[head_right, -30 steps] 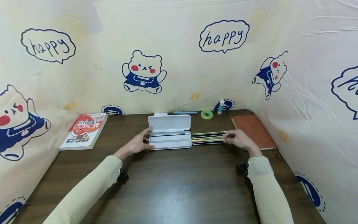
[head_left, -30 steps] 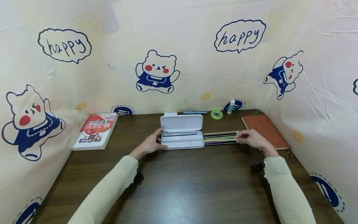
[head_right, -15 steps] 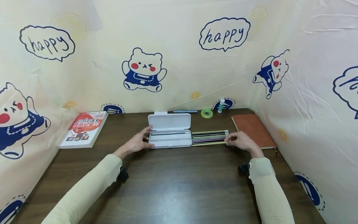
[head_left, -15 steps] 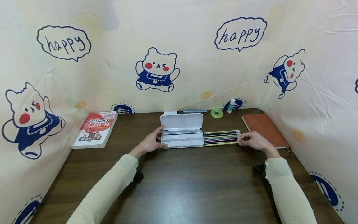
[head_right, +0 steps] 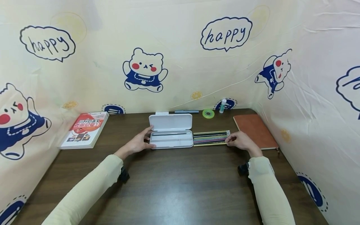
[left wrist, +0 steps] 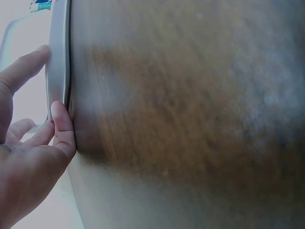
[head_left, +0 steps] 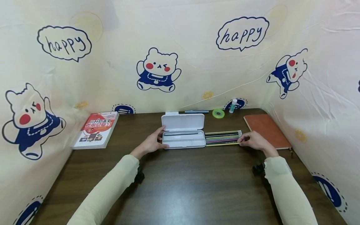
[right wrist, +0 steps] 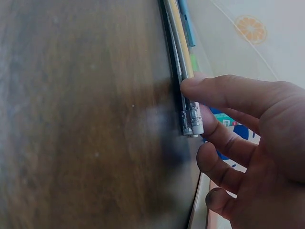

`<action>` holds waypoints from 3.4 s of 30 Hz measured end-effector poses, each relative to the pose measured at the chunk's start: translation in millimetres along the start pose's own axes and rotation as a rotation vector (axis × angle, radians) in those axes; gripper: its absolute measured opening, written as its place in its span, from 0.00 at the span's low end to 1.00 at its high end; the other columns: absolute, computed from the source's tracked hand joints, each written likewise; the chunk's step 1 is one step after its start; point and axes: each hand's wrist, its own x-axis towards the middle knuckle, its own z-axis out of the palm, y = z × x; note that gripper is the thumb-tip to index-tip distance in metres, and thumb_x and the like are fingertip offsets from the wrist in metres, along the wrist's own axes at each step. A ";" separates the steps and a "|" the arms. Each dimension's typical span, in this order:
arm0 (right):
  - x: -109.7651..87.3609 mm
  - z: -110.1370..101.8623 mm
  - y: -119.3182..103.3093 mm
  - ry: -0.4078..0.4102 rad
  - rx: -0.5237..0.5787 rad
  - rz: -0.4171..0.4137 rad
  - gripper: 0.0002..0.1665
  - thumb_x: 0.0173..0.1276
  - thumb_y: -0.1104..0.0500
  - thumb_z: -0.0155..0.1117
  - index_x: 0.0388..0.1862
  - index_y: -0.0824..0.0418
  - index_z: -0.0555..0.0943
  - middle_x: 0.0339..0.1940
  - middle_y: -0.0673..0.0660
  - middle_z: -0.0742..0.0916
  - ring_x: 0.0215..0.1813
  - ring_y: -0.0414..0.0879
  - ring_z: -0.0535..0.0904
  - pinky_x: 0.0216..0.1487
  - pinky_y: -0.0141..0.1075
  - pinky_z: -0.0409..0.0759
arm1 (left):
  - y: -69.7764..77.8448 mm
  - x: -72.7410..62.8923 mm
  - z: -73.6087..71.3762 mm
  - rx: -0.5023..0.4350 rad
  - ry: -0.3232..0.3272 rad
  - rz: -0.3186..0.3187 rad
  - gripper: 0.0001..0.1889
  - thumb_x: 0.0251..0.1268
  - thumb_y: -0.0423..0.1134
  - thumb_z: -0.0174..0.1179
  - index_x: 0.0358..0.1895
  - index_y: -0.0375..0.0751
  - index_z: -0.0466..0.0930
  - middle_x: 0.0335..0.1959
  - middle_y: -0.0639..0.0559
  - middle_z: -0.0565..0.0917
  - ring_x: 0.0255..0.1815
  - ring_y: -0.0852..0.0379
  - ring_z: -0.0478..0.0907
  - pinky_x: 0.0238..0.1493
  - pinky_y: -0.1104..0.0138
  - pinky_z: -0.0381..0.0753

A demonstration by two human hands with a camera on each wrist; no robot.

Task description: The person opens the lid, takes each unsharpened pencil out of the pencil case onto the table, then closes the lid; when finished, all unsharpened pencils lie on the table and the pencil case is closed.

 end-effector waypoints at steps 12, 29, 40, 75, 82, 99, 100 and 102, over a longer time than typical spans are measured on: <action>3.0 3.0 -3.6 -0.008 0.024 0.013 0.04 0.65 0.60 0.70 0.37 0.54 0.90 0.39 0.53 0.91 0.39 0.44 0.79 0.43 0.38 0.76 | -0.1 -0.2 0.6 -0.004 -0.003 -0.003 0.54 0.59 0.45 0.72 0.82 0.53 0.42 0.76 0.43 0.64 0.64 0.45 0.72 0.66 0.51 0.71; 26.1 4.4 -51.3 0.027 0.128 -0.024 0.15 0.72 0.55 0.64 0.53 0.60 0.85 0.45 0.56 0.89 0.46 0.50 0.77 0.48 0.40 0.77 | -4.6 0.5 0.3 0.007 -0.002 0.007 0.54 0.59 0.46 0.72 0.82 0.52 0.42 0.76 0.42 0.64 0.63 0.45 0.72 0.65 0.51 0.71; 53.8 22.1 -94.2 0.020 0.123 -0.094 0.16 0.72 0.55 0.63 0.54 0.61 0.84 0.46 0.55 0.88 0.46 0.49 0.78 0.52 0.43 0.76 | -2.5 1.3 0.8 -0.005 0.003 0.002 0.54 0.59 0.45 0.73 0.82 0.54 0.43 0.76 0.44 0.65 0.63 0.46 0.73 0.64 0.52 0.71; 95.8 77.6 -137.7 -0.092 -0.076 -0.201 0.11 0.69 0.58 0.66 0.48 0.55 0.88 0.47 0.52 0.90 0.47 0.45 0.83 0.53 0.43 0.80 | -4.2 1.3 -0.2 -0.009 -0.002 -0.010 0.54 0.59 0.46 0.73 0.82 0.55 0.43 0.77 0.44 0.64 0.64 0.46 0.71 0.64 0.52 0.71; 95.8 76.9 -139.9 -0.144 -0.092 -0.221 0.09 0.67 0.60 0.67 0.43 0.54 0.90 0.41 0.50 0.90 0.39 0.40 0.80 0.46 0.38 0.79 | -2.3 0.8 -0.7 -0.006 -0.002 -0.012 0.54 0.59 0.46 0.72 0.82 0.55 0.43 0.77 0.43 0.63 0.64 0.45 0.71 0.64 0.51 0.72; 95.2 79.3 -143.3 -0.141 -0.073 -0.207 0.05 0.66 0.62 0.68 0.37 0.53 0.88 0.35 0.49 0.89 0.38 0.41 0.79 0.44 0.36 0.78 | -2.6 -0.1 2.1 -0.012 0.000 -0.022 0.54 0.58 0.46 0.73 0.82 0.55 0.43 0.77 0.44 0.63 0.63 0.45 0.71 0.64 0.52 0.72; 95.2 79.5 -143.6 -0.135 -0.069 -0.205 0.05 0.66 0.62 0.68 0.37 0.53 0.88 0.35 0.49 0.89 0.38 0.41 0.79 0.44 0.36 0.78 | -2.5 0.0 2.0 -0.014 0.000 -0.023 0.54 0.59 0.46 0.73 0.82 0.56 0.43 0.77 0.44 0.63 0.63 0.45 0.71 0.64 0.52 0.72; 94.9 79.7 -143.6 -0.122 -0.056 -0.199 0.05 0.66 0.62 0.68 0.36 0.53 0.88 0.34 0.49 0.88 0.38 0.41 0.79 0.44 0.36 0.78 | -1.9 -0.2 1.5 -0.009 -0.002 -0.021 0.54 0.59 0.46 0.73 0.82 0.55 0.43 0.77 0.44 0.63 0.63 0.45 0.71 0.65 0.51 0.71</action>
